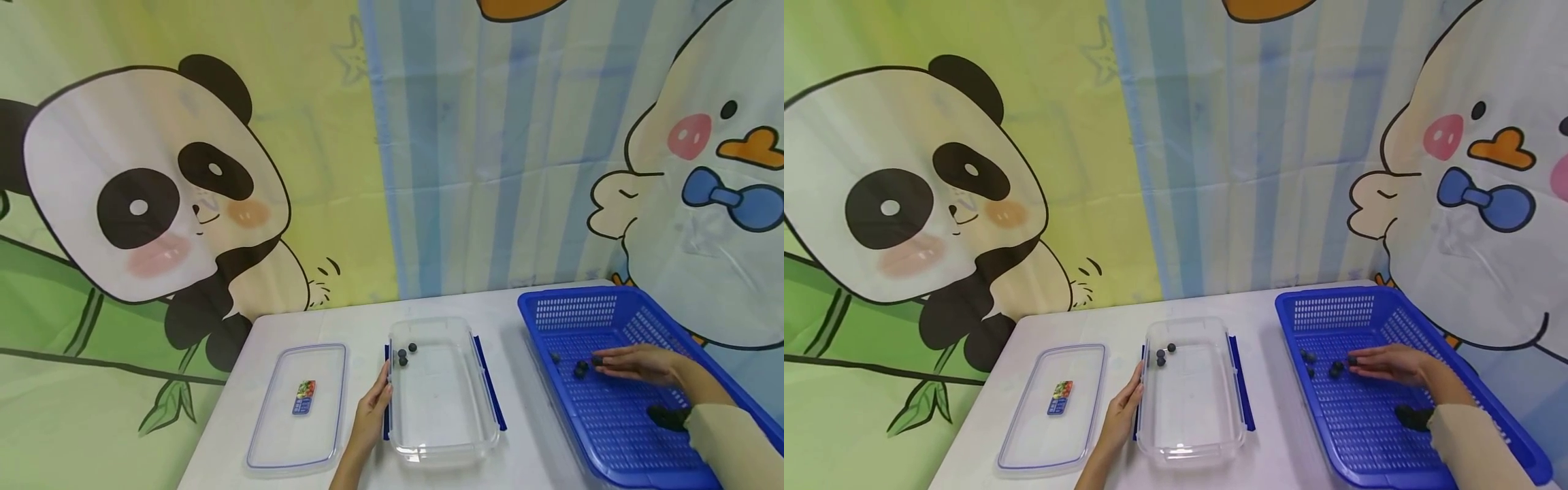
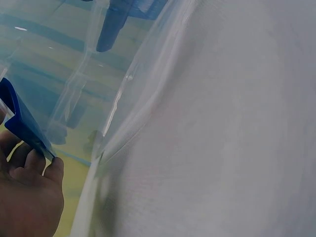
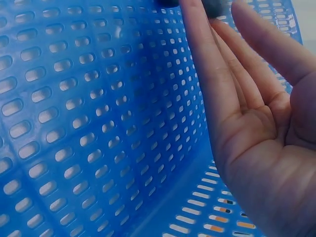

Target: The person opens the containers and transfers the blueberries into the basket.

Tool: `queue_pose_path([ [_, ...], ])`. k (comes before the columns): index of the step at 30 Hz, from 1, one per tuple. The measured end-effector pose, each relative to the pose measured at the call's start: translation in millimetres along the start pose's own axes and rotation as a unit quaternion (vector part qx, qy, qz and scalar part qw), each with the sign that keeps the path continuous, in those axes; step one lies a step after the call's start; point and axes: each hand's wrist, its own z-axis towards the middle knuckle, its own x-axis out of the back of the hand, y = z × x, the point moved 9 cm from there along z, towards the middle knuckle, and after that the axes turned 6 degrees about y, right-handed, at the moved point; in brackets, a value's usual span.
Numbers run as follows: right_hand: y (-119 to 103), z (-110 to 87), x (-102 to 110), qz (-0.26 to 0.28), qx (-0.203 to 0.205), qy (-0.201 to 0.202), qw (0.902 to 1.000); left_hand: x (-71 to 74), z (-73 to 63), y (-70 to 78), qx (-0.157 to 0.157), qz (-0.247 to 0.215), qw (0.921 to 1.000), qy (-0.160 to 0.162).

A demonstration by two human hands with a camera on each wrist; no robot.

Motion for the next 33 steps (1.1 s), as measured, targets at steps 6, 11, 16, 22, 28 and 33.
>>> queue_pose_path([
  [6,-5.2,-0.5,-4.7,0.013,0.012,-0.023,0.9996,-0.3,-0.8,-0.7,0.001,-0.009,1.0000,-0.002],
  [11,-22.9,6.4,-20.0,-0.021,0.041,-0.007,0.9989,0.0,-1.5,-0.2,0.012,-0.006,0.9999,-0.001],
  [16,-50.7,29.1,-59.7,-0.091,0.066,0.018,0.9935,0.1,-1.2,-0.4,0.015,-0.009,0.9998,-0.002],
  [22,-78.6,78.9,-133.5,-0.162,0.075,0.054,0.9824,-0.6,-0.7,-1.1,0.019,-0.009,0.9998,-0.006],
  [28,-77.1,148.9,-215.7,-0.181,0.068,0.018,0.9809,1.3,-1.0,2.3,0.035,-0.011,0.9993,-0.006],
  [33,-60.9,201.1,-250.6,-0.185,0.065,0.029,0.9802,-2.0,-5.1,20.3,0.033,-0.011,0.9992,-0.019],
])
